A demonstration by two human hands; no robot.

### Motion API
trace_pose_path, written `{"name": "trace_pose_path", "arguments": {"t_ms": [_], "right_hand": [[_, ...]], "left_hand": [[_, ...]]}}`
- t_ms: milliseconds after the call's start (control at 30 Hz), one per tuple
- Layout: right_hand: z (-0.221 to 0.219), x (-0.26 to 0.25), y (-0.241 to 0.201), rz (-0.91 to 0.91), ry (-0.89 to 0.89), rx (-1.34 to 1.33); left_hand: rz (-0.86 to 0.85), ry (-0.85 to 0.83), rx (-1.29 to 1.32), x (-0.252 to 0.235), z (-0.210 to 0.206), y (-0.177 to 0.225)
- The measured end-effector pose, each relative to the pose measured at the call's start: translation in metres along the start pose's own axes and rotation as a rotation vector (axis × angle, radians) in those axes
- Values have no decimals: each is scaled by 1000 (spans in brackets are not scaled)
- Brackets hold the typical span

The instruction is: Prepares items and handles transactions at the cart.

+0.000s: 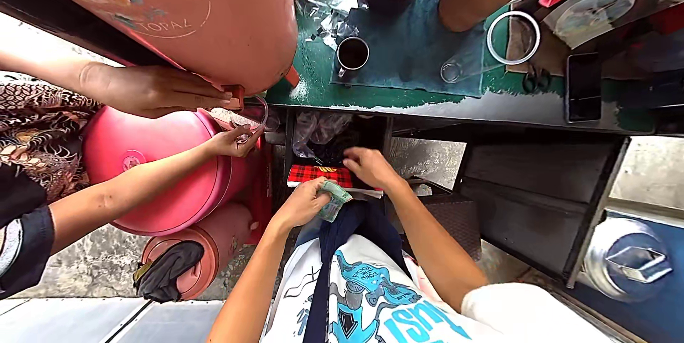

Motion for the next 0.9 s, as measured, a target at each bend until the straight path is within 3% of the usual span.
{"name": "trace_pose_path", "arguments": {"t_ms": [67, 200, 300, 367, 433, 500, 600, 700, 900], "right_hand": [[9, -36, -13, 7, 146, -27], [-7, -106, -39, -170, 232, -249], [-15, -122, -43, -206, 252, -98], [-14, -103, -43, -146, 278, -31], [-8, -63, -39, 43, 400, 6], [-2, -29, -22, 169, 481, -88], [5, 10, 12, 158, 469, -425], [15, 36, 27, 187, 406, -539], [15, 30, 39, 177, 322, -267]], "left_hand": [[-33, 15, 25, 1, 0, 1], [-55, 18, 12, 1, 1, -1], [-76, 17, 7, 2, 2, -3], [-82, 16, 25, 4, 1, -6], [-100, 31, 43, 5, 0, -9], [-126, 38, 60, 6, -1, -12], [-145, 24, 80, 5, 0, -12], [-191, 13, 168, 7, 8, 0], [-560, -71, 563, -11, 25, 61]]}}
Point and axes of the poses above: each hand's wrist, its own x-axis away from the middle knuckle, its own z-axis out of the back of the hand, y = z × x, the point moved 5 cm from there along -x, towards the middle knuckle, and after that the axes turned 14 degrees about -y, right-handed, at the moved point
